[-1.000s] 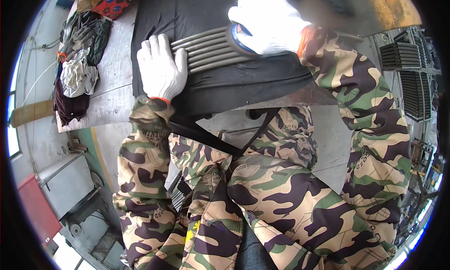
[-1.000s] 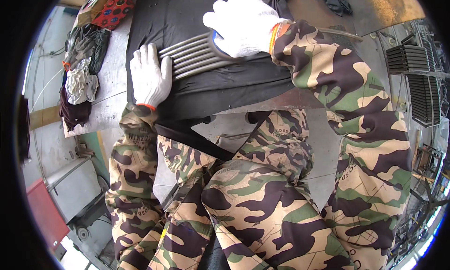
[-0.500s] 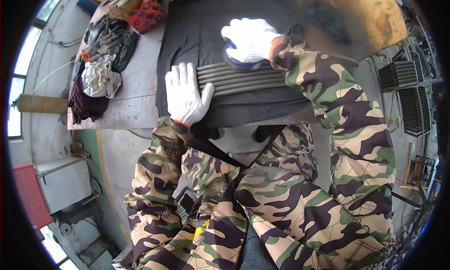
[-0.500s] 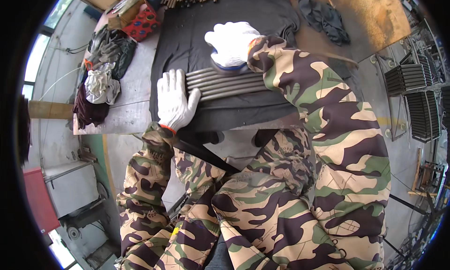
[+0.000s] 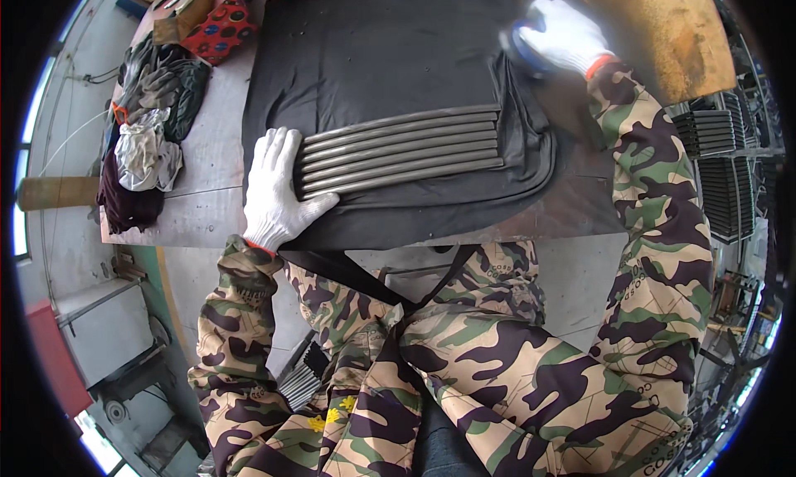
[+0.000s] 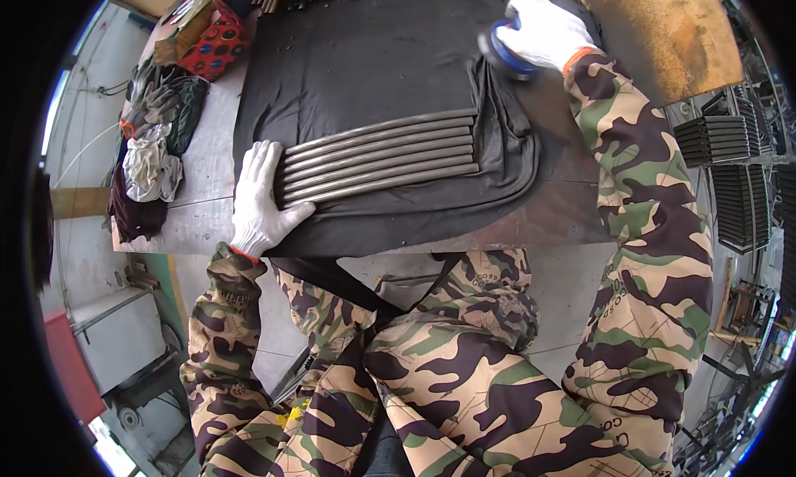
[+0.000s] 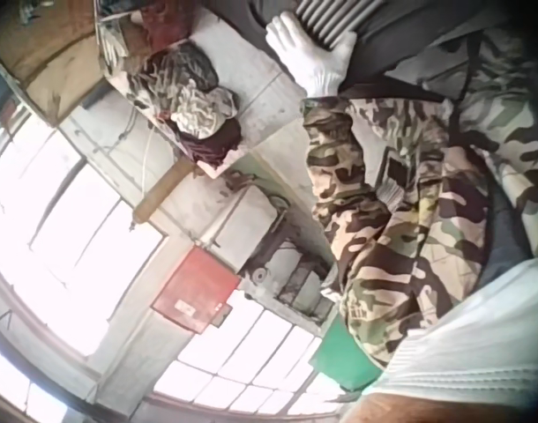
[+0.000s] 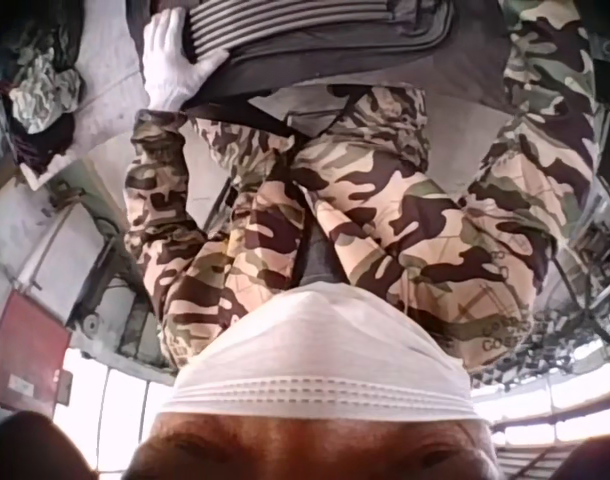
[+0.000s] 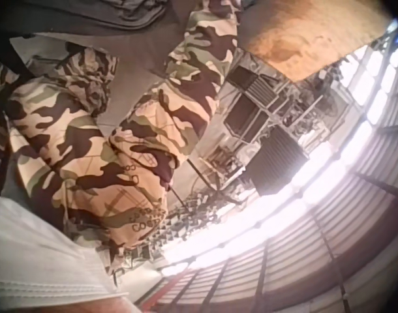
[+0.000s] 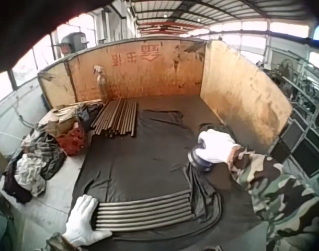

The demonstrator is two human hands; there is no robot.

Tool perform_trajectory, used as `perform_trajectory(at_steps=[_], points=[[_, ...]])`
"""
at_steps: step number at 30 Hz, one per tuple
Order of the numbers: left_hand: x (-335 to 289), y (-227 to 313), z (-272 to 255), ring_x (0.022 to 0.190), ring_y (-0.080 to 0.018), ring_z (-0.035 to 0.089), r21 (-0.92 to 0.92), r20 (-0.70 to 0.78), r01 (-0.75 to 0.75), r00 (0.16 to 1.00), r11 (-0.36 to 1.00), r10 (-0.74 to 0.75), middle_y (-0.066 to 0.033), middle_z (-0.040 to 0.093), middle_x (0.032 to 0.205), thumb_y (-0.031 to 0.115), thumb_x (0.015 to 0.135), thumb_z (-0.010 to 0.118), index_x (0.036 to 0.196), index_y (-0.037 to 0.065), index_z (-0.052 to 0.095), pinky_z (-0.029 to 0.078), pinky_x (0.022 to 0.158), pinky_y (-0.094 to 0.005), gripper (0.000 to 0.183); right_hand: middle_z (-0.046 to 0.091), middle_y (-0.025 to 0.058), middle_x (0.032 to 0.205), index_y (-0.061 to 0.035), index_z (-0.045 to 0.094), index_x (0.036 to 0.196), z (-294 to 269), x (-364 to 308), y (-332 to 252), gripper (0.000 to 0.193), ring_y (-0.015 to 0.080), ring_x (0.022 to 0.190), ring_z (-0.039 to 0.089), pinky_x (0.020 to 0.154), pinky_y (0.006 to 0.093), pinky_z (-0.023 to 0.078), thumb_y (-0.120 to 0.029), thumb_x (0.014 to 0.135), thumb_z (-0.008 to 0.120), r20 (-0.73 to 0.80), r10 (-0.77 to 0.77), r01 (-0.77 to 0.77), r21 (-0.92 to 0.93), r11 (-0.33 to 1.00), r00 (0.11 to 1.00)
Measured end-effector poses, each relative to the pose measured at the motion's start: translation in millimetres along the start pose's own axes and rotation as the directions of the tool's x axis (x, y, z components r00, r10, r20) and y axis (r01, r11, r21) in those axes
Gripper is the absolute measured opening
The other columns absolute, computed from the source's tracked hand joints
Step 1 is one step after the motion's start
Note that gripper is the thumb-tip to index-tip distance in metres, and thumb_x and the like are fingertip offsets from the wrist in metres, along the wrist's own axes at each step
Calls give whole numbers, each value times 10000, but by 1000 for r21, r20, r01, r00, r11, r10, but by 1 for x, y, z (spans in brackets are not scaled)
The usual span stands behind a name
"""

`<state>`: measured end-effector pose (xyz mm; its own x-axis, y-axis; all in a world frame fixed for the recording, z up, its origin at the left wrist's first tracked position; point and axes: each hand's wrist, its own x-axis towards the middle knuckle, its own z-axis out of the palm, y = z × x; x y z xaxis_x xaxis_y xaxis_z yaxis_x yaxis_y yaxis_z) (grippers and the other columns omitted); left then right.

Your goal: Sanding and cleaning several long metal rods on a workbench using a power sander.

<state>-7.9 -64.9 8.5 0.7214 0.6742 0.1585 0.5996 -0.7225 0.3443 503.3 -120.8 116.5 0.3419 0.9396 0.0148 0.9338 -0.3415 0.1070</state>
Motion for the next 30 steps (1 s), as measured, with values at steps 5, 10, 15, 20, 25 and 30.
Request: perform_trajectory(at_steps=[5,10,15,20,25,30], points=[[-17,-5,0,1599,-494,376,-16,-58,13,998,1000,-14,-308,483,1644,358,731,979,1626,-46,455,323,1322,-544,1114,746,162,1301,-115,707,1351,20,8,31,557,364,1212,720,1044,472,574,-540,997,641,71,102,-98,-50,994,992],[-15,-8,10,1602,-483,379,4,-131,30,991,1000,-29,-315,460,1666,406,784,959,1644,-38,442,316,1324,-539,1097,746,174,1315,-104,702,1358,14,8,42,558,385,1217,720,1054,496,573,-527,998,660,-45,83,-87,-77,993,996],[-17,-4,2,1574,-532,380,0,-116,19,993,1000,-19,-340,461,1643,494,752,964,1612,-50,458,326,1308,-577,1136,760,173,1259,-100,746,1241,-13,-73,-46,472,378,1177,720,1046,474,566,-431,907,790,-506,-217,229,-40,973,835],[-16,6,-5,1619,-520,302,-21,-135,61,989,998,-63,-325,401,1699,430,721,967,1647,-16,428,295,1327,-570,1161,644,212,1482,-52,626,1482,49,-139,-96,707,456,1450,534,1267,580,373,-466,931,786,-337,-383,457,176,872,860],[3,8,-8,1590,-534,337,22,-106,-54,993,998,56,-312,440,1676,468,751,935,1624,-32,453,306,1315,-584,1116,586,221,1550,-62,536,1569,68,-144,-114,732,518,1527,427,1317,602,267,-476,999,733,-333,-299,399,290,870,894],[-2,-9,-4,1567,-547,360,67,-119,-18,993,998,26,-328,456,1655,470,758,933,1612,-51,457,312,1310,-587,1108,689,166,1416,-93,663,1428,51,-143,-88,496,432,1366,606,1186,512,475,-329,999,741,-422,-208,413,480,774,882]])
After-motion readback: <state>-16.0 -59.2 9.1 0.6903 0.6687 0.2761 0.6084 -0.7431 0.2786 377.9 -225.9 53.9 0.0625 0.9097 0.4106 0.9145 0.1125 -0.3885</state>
